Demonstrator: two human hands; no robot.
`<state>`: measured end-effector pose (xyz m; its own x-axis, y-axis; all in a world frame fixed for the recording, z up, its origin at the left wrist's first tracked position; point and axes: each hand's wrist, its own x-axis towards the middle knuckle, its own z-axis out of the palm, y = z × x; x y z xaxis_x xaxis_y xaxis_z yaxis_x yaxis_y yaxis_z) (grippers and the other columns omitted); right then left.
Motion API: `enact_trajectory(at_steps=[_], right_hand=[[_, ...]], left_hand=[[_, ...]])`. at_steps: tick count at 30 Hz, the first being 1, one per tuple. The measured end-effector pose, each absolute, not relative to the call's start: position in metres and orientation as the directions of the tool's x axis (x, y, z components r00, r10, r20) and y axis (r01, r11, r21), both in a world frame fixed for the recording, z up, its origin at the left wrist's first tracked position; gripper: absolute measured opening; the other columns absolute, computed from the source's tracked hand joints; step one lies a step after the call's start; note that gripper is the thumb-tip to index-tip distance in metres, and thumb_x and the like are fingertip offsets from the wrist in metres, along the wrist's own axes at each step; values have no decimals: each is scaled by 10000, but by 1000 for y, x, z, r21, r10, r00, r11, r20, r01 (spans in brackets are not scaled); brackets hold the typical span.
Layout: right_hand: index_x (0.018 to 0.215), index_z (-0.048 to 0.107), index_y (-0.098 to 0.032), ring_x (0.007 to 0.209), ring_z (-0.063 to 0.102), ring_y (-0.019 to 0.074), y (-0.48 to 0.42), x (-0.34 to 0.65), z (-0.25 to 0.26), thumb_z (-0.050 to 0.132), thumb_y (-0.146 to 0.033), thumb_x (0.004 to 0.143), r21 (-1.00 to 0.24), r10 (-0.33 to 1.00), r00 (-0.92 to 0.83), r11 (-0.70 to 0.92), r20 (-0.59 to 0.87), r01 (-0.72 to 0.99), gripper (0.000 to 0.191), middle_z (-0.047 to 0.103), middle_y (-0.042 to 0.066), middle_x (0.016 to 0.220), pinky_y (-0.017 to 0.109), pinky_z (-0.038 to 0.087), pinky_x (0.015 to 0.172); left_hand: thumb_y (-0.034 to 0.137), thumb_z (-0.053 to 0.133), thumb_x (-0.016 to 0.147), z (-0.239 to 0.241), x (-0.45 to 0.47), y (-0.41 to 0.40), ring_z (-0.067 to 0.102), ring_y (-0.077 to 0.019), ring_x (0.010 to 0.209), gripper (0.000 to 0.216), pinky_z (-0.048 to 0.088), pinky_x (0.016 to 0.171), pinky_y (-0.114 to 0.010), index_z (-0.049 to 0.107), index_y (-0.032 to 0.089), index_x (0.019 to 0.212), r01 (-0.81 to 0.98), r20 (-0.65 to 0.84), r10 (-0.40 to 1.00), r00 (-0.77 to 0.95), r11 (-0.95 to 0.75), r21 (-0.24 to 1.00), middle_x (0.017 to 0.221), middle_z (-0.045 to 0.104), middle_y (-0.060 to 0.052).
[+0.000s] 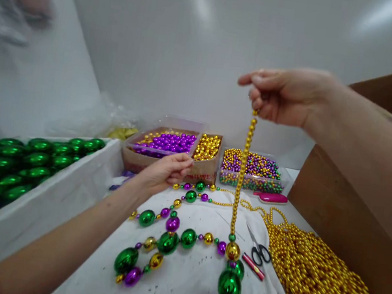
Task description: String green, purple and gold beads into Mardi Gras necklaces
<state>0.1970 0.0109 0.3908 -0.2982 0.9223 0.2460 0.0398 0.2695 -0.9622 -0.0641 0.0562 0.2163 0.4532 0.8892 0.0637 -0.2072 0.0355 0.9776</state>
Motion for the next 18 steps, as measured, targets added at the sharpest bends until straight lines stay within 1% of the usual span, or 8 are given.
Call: enact_trajectory(at_steps=[2, 5, 8, 11, 14, 16, 18], right_hand=[[953, 647, -117, 506, 536, 38, 11, 184, 377, 416, -92, 943, -972, 911, -374, 218, 173, 83, 232, 567, -21, 579, 135, 417, 490], [886, 678, -129, 481, 547, 70, 10, 170, 348, 518, -122, 887, -983, 899, -434, 122, 50, 140, 160, 614, 23, 605, 147, 442, 437], [864, 688, -143, 472, 549, 77, 9, 165, 332, 572, -148, 859, -985, 895, -446, 90, 15, 148, 116, 617, 32, 626, 149, 450, 418], [889, 680, -144, 453, 513, 63, 9, 166, 336, 569, -156, 869, -980, 884, -460, 155, 81, 126, 114, 590, 16, 607, 137, 414, 390], [923, 658, -152, 461, 491, 49, 9, 166, 346, 528, -144, 900, -971, 886, -425, 232, 183, 65, 133, 548, -14, 590, 135, 408, 415], [940, 642, -164, 480, 500, 43, 9, 164, 351, 489, -153, 928, -962, 877, -415, 272, 241, 17, 154, 530, -29, 594, 134, 415, 449], [945, 629, -168, 484, 497, 36, 9, 161, 355, 453, -164, 949, -952, 861, -422, 305, 285, -20, 176, 521, -41, 595, 128, 402, 457]], left_hand=[[219, 679, 741, 206, -57, 57, 228, 3, 366, 174, 46, 359, -158, 515, 160, 725, -227, 64, 868, 492, 57, 972, 535, 458, 53], [233, 669, 755, 194, -53, 58, 216, -1, 373, 186, 40, 357, -164, 504, 157, 717, -238, 45, 834, 550, 104, 966, 539, 446, 55], [231, 674, 757, 186, -53, 56, 241, -6, 387, 182, 71, 362, -164, 513, 153, 724, -233, 14, 817, 577, 148, 961, 547, 454, 53], [251, 686, 760, 188, -53, 49, 292, -11, 425, 182, 139, 385, -169, 537, 152, 729, -257, 58, 811, 582, 116, 959, 636, 545, 19], [268, 681, 765, 201, -48, 40, 299, -8, 458, 163, 186, 413, -186, 567, 154, 741, -289, 158, 785, 599, 28, 957, 894, 644, -34], [270, 674, 765, 209, -40, 34, 288, -2, 463, 153, 192, 419, -200, 584, 151, 731, -258, 204, 748, 632, -45, 965, 1040, 639, -50], [268, 669, 760, 212, -29, 30, 289, -1, 459, 146, 191, 416, -209, 599, 147, 720, -195, 214, 684, 698, -106, 975, 1082, 628, -53]])
